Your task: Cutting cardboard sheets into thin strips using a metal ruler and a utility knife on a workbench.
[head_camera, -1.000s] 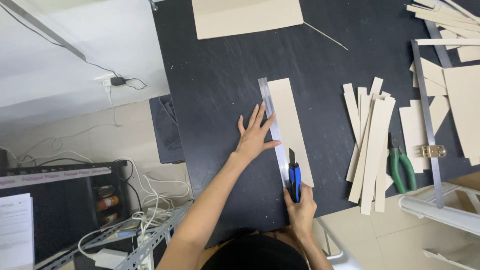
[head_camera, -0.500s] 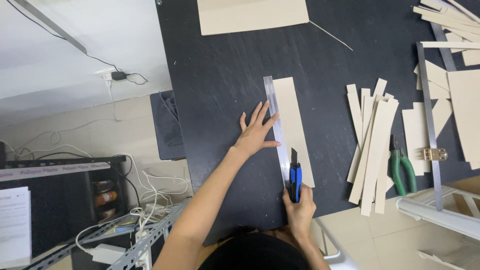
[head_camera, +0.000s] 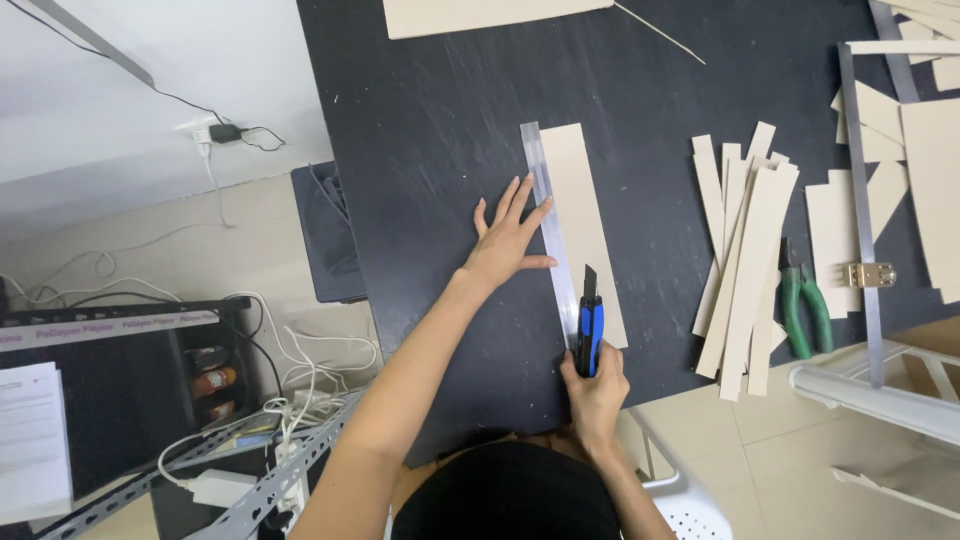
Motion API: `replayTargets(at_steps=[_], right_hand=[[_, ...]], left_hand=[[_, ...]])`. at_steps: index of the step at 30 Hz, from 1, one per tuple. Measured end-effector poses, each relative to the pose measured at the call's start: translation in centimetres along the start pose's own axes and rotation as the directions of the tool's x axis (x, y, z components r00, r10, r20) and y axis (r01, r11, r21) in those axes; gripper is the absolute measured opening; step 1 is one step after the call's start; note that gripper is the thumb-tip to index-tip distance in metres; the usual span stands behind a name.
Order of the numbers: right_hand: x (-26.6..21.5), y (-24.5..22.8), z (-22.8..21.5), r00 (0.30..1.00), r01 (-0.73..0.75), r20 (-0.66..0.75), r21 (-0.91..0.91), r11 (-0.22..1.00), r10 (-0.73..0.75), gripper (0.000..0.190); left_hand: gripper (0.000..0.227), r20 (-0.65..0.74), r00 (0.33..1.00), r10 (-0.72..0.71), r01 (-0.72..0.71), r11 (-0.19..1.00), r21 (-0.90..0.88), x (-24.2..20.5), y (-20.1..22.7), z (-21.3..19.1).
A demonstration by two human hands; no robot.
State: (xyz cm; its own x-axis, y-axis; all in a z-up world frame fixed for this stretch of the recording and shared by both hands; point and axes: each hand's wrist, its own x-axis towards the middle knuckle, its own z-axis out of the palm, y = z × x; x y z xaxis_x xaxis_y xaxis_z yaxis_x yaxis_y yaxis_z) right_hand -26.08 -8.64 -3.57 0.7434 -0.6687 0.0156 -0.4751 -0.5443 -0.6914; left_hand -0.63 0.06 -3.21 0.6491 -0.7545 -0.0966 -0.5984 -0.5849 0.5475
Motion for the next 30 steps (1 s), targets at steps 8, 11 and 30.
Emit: replayTargets(at_steps=[8, 11, 30], right_hand=[[-0.2, -0.2, 0.6, 0.994, -0.004, -0.105, -0.051, 0.999, -0.002, 0.03], [-0.1, -0.3, 0.6, 0.994, -0.006, -0.107, -0.047, 0.999, 0.001, 0.03], [8.8, -5.6, 0.0, 0.987, 0.037, 0.162, -0.1, 0.994, -0.02, 0.032]], left_hand=[[0.094, 0.025, 0.998, -0.051, 0.052, 0.998, -0.029, 0.0, 0.4, 0.0], [0.095, 0.033, 0.998, -0.057, 0.057, 0.998, -0.001, 0.1, 0.7, -0.1], [0.132, 0.224, 0.919, -0.325, 0.277, 0.935, 0.222, 1.0, 5.4, -0.6]])
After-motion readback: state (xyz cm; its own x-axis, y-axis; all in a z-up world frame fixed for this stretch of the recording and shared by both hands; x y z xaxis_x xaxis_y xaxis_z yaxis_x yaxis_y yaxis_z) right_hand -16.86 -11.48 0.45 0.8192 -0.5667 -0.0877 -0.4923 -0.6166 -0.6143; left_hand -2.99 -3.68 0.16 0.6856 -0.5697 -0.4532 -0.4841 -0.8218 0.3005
